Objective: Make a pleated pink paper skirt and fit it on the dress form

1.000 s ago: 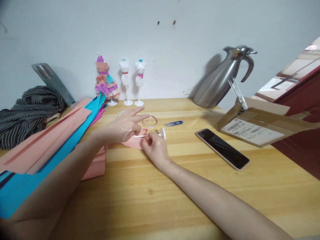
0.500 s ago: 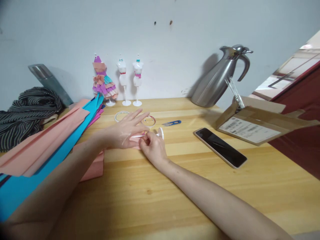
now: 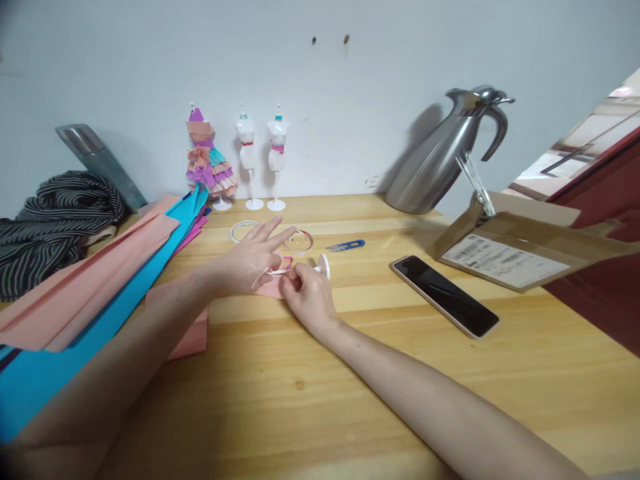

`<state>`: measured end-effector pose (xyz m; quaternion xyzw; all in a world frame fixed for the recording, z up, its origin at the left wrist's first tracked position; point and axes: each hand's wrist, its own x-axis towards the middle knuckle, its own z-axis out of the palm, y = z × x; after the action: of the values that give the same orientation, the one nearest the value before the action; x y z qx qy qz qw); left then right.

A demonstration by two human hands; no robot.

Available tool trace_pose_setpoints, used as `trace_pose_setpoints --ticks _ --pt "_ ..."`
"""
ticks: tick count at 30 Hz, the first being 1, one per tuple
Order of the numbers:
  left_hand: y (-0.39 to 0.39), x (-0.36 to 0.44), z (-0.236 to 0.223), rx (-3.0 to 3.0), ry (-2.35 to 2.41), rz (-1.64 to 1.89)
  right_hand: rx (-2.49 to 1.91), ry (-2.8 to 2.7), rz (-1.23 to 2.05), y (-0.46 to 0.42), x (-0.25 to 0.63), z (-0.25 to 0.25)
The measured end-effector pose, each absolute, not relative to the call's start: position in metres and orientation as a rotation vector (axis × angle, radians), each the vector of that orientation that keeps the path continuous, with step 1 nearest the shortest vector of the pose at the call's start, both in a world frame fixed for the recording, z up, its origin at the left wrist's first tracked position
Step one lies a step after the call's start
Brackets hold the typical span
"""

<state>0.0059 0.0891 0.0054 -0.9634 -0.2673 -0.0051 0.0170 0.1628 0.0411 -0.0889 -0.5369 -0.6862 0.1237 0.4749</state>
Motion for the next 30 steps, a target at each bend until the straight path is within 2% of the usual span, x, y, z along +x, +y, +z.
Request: trace_pose_setpoints --ticks 30 --pt "0.1 -0.003 -0.003 -3.104 -0.684 -0.212 -1.263 -1.653 0.407 0.037 0.164 -0.087"
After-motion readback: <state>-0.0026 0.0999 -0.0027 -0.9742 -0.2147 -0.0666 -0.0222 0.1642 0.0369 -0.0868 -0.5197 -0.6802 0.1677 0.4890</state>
